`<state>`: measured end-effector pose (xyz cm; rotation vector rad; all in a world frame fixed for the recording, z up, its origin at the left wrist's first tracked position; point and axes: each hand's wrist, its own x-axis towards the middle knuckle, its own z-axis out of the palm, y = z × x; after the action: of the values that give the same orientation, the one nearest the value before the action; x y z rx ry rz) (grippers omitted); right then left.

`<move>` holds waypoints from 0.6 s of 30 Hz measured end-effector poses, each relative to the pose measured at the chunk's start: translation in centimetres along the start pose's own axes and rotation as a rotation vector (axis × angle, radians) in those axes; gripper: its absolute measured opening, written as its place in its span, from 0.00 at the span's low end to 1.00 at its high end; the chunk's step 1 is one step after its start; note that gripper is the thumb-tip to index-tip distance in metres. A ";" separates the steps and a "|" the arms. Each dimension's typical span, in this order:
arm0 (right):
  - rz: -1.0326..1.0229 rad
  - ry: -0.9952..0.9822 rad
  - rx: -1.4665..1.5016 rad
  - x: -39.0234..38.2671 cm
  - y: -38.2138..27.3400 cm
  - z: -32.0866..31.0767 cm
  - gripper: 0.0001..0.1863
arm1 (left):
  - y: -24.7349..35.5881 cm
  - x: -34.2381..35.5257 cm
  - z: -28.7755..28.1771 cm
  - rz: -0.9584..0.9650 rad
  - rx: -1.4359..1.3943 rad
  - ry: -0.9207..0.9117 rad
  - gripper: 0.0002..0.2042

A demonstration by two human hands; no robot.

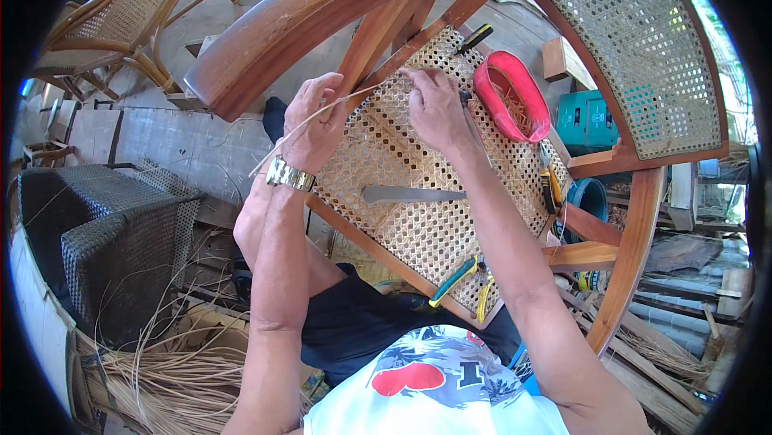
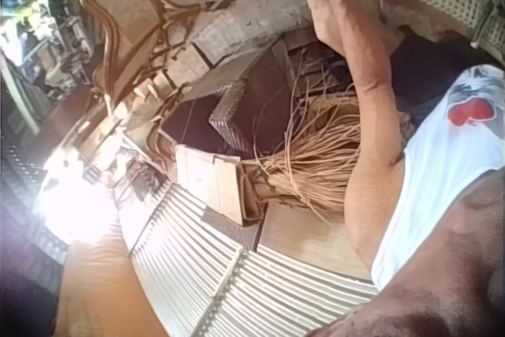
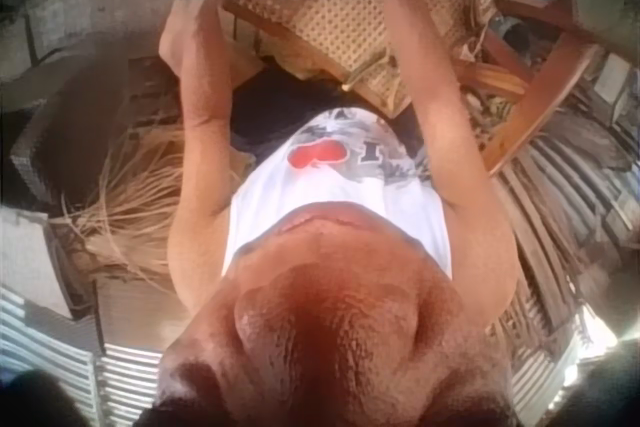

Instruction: Repairing the woven seat of a wooden chair using rattan strips, a hammer, a screwdriver, and pliers.

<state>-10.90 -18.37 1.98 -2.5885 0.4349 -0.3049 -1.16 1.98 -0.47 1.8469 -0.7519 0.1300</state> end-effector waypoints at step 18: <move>-0.120 0.010 -0.495 -1.6 -2.7 1.6 0.22 | -0.3 0.4 -0.5 -0.010 0.008 0.029 0.15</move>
<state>-11.24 -14.85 1.78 -3.1058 0.3978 -0.2776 -0.57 2.35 -0.31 1.8527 -0.7225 0.1538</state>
